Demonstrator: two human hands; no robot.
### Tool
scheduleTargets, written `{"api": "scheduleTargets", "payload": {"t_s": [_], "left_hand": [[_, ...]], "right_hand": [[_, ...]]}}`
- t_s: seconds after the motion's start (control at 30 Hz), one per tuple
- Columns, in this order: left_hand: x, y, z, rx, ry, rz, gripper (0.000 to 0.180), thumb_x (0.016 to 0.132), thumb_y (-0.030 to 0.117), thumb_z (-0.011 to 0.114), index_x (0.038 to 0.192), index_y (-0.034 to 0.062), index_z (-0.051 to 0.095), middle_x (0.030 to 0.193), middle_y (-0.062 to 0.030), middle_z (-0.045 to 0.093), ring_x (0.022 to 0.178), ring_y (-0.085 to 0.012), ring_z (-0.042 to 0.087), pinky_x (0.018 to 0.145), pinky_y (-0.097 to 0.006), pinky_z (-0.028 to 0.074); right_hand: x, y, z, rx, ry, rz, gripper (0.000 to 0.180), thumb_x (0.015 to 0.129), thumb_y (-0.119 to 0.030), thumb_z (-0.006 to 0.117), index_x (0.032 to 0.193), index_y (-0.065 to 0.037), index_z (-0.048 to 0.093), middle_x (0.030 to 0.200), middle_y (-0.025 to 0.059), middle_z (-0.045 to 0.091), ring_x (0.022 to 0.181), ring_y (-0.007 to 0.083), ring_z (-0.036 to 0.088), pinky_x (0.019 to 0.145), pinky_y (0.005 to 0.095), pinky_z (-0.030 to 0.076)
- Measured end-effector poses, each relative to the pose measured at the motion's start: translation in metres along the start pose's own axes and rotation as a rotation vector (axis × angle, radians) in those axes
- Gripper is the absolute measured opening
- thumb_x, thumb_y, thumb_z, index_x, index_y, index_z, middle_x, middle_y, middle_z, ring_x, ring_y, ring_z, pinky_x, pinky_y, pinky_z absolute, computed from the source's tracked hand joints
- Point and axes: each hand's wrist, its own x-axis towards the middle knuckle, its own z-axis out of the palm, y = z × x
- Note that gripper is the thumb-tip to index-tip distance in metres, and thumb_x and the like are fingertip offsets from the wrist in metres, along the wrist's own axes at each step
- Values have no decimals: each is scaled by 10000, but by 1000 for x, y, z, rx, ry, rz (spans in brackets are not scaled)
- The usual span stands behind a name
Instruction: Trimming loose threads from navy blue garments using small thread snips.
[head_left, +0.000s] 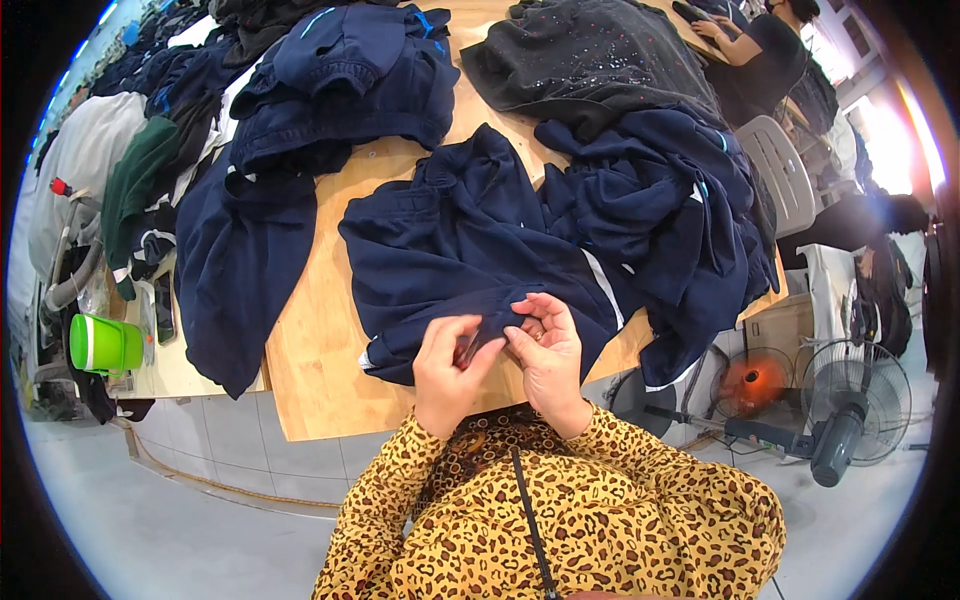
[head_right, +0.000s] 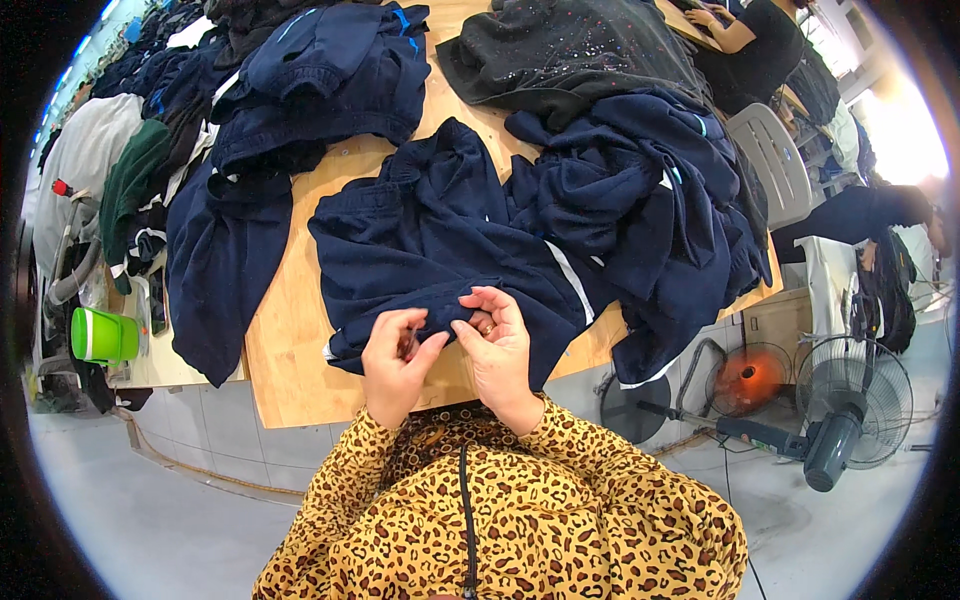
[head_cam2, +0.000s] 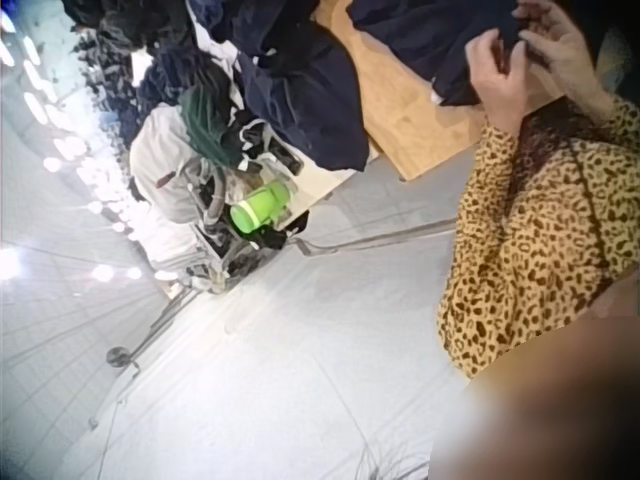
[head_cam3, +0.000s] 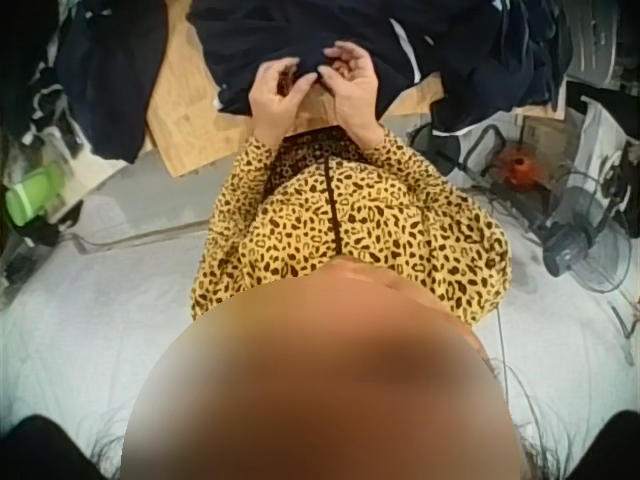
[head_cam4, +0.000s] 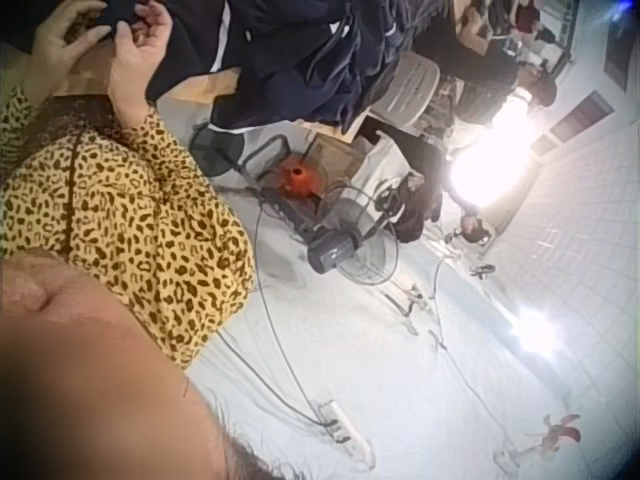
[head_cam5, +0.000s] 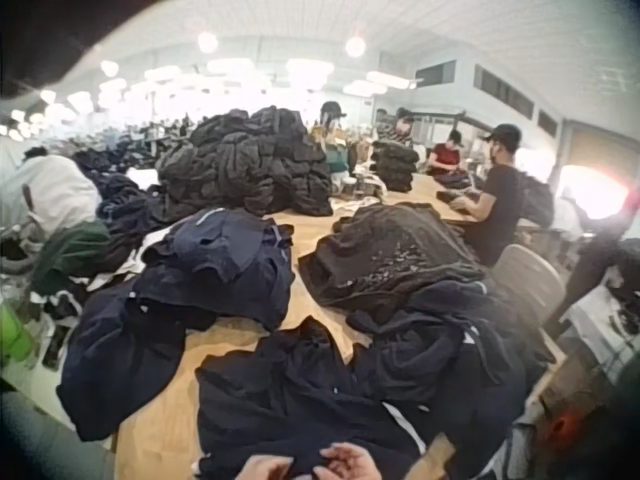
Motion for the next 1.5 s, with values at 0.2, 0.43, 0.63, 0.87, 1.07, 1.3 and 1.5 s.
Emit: {"api": "scheduleTargets", "payload": {"t_s": [0.2, 0.43, 0.63, 0.87, 1.07, 1.3, 1.5], "left_hand": [[5, -17, 4, -537, -141, -510, 190, 901, 39, 559, 1090, 13, 561, 853, 15, 571, 637, -19, 481, 559, -162, 399], [12, -10, -3, -627, -210, -617, 338, 864, 32, 606, 1178, 31, 480, 856, 23, 540, 621, -8, 444, 507, -145, 358], [13, -7, -3, -581, -265, -582, 372, 840, 24, 631, 1182, 18, 485, 888, -4, 544, 699, -22, 459, 603, -155, 394], [-10, -21, -6, -107, -98, -115, 379, 744, 56, 738, 1060, 28, 530, 992, -39, 494, 544, -46, 404, 492, -193, 377], [-17, -29, 9, 199, -59, 240, 290, 735, 47, 726, 982, 33, 576, 942, -102, 546, 592, -171, 552, 512, -250, 444], [0, -30, -14, -13, -148, 150, 89, 836, 44, 631, 912, 6, 601, 833, -73, 596, 591, -161, 545, 539, -241, 436], [15, -16, -40, -430, -207, -592, 145, 928, 180, 573, 874, 47, 588, 716, 88, 478, 563, -1, 362, 468, -158, 300]], "right_hand": [[-2, -1, 1, -26, 22, -43, 556, 787, 134, 584, 1281, -48, 405, 1218, 86, 442, 949, 110, 501, 850, 235, 445], [-3, -2, 0, -41, 33, -54, 643, 779, 138, 584, 1343, -54, 343, 1309, 99, 362, 1022, 144, 493, 877, 247, 440], [-2, -2, -1, -2, -12, -10, 665, 777, 138, 580, 1357, -64, 327, 1327, 102, 335, 1074, 183, 485, 903, 258, 438], [-1, -4, -1, 77, 61, 22, 669, 780, 145, 569, 1360, -80, 321, 1329, 97, 324, 1061, 179, 485, 881, 276, 460], [-6, -8, 8, 73, -2, 4, 635, 790, 133, 546, 1353, -74, 336, 1259, 92, 433, 1076, 177, 470, 911, 274, 430], [17, -19, -14, -1152, -347, -448, 233, 754, -25, 632, 980, -82, 637, 1098, 49, 597, 1127, 268, 457, 1024, 390, 273], [36, -26, -30, -427, -396, 220, 197, 935, -186, 570, 874, -7, 622, 813, -64, 574, 775, 9, 478, 719, 172, 388]]}}
